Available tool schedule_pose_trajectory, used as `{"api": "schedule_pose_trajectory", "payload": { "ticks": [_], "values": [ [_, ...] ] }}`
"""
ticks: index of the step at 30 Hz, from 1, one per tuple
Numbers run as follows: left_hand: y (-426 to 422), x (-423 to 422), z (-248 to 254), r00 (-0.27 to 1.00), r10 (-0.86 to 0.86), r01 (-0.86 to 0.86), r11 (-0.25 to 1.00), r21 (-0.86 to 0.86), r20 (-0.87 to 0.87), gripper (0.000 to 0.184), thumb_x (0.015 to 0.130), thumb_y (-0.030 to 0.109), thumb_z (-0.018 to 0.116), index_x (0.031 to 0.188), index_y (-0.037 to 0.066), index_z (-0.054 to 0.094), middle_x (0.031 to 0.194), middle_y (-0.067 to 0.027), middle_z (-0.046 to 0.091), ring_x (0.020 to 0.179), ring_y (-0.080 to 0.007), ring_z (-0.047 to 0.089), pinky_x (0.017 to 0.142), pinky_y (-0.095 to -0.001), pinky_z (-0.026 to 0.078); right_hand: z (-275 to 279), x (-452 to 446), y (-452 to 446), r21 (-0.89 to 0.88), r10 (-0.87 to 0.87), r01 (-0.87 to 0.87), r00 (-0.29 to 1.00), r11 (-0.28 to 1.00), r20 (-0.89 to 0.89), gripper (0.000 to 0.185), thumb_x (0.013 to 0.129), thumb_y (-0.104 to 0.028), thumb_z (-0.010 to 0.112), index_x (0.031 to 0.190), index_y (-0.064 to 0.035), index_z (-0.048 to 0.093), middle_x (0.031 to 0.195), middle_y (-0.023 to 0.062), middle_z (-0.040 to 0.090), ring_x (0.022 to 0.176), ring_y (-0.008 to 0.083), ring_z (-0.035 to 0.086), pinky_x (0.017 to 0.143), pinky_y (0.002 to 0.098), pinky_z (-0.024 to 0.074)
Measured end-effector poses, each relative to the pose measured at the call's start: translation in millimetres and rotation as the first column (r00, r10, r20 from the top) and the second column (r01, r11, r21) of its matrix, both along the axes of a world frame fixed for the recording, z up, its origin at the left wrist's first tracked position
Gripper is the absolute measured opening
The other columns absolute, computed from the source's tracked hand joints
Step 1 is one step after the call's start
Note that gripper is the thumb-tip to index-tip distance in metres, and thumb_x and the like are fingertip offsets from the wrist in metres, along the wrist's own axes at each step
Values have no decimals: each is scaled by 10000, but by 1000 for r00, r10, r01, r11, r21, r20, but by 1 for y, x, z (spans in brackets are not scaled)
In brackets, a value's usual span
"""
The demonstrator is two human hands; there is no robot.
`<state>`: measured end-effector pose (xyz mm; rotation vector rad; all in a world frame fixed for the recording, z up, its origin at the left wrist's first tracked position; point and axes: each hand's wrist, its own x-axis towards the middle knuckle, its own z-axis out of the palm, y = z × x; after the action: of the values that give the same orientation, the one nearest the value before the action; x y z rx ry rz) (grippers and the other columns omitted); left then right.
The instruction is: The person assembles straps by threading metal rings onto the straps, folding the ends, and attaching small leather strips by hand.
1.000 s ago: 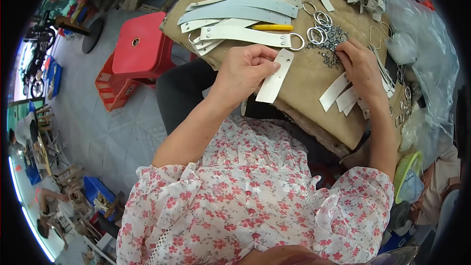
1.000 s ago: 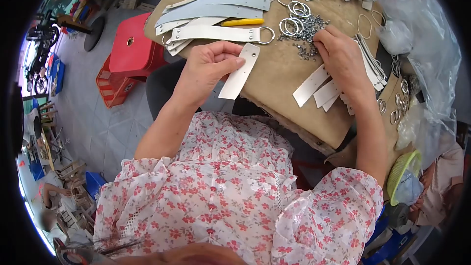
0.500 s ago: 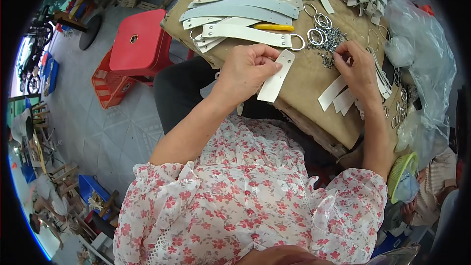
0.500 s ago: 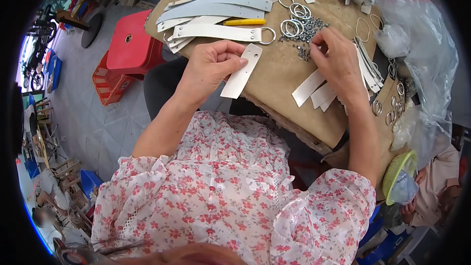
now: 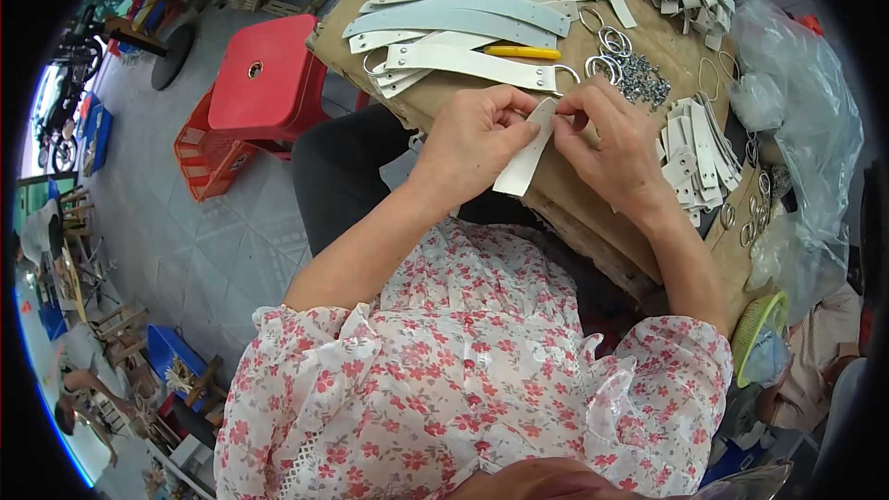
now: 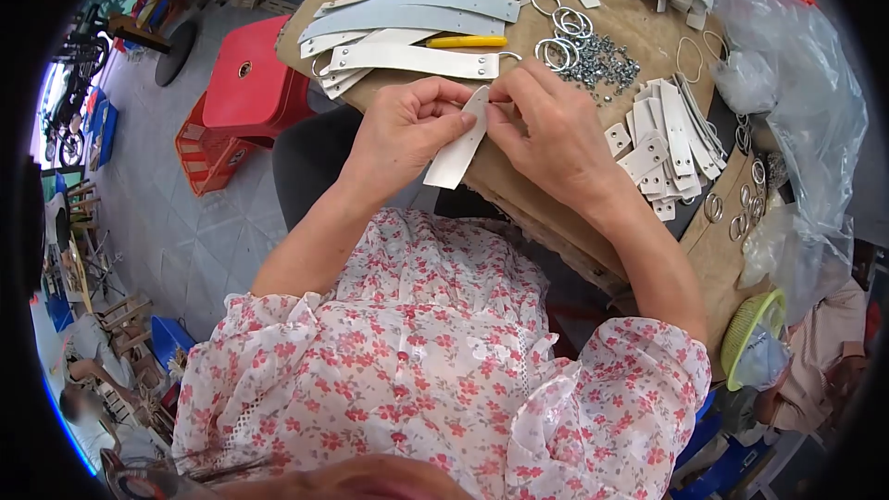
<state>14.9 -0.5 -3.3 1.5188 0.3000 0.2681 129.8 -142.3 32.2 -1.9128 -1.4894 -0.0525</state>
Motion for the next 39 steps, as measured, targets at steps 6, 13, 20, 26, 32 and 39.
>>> {"api": "schedule_pose_trajectory", "payload": {
  "ticks": [6, 13, 20, 26, 32, 39],
  "values": [
    [-3, 0, -2, 998, 38, -39, 999, 26, 52, 216, 817, 95, 631, 993, -26, 661, 695, -51, 638, 599, -75, 558, 570, -240, 461, -3, -3, 4, -16, -7, 8, 999, 1000, 52, 116, 799, -12, 667, 865, -4, 571, 789, 83, 559, 678, 207, 621, 559, 291, 520],
    [-6, -2, 3, 999, 45, -46, 998, 53, 25, 214, 817, 95, 625, 996, -15, 666, 674, -58, 632, 573, -78, 549, 542, -250, 447, -2, -2, 1, -43, -17, 17, 1000, 999, 13, 121, 794, -8, 670, 876, -9, 581, 796, 85, 569, 675, 221, 607, 572, 299, 503],
    [-7, -3, 8, 998, 64, -66, 983, 169, 13, 211, 824, 113, 620, 990, -5, 671, 652, -80, 626, 547, -90, 546, 527, -260, 440, 1, 1, 1, -42, -10, 7, 996, 999, -87, 96, 796, -8, 672, 853, 2, 596, 765, 79, 568, 637, 190, 571, 547, 287, 435],
    [-7, -4, 7, 997, 66, -71, 977, 203, 30, 216, 825, 113, 616, 997, -6, 670, 657, -96, 631, 550, -99, 567, 532, -268, 452, 1, 2, 1, -51, -21, 13, 989, 999, -149, 106, 777, -18, 694, 842, -2, 612, 748, 68, 584, 629, 176, 563, 561, 277, 434],
    [-6, -4, 2, 997, 60, -65, 988, 143, 43, 224, 830, 114, 620, 1009, -12, 667, 660, -86, 632, 555, -94, 563, 534, -261, 453, -3, 4, 2, -34, -32, 25, 969, 999, -244, 102, 761, -7, 704, 837, -5, 636, 742, 50, 604, 643, 135, 562, 581, 257, 438],
    [-2, -1, -5, 998, 33, -36, 998, 55, 62, 224, 835, 112, 631, 1014, -18, 664, 665, -56, 618, 570, -71, 539, 533, -247, 441, -1, 1, 4, -6, -52, 52, 971, 999, -235, 100, 756, 1, 707, 831, -6, 642, 728, 38, 611, 642, 117, 562, 582, 246, 440]
  ]
}}
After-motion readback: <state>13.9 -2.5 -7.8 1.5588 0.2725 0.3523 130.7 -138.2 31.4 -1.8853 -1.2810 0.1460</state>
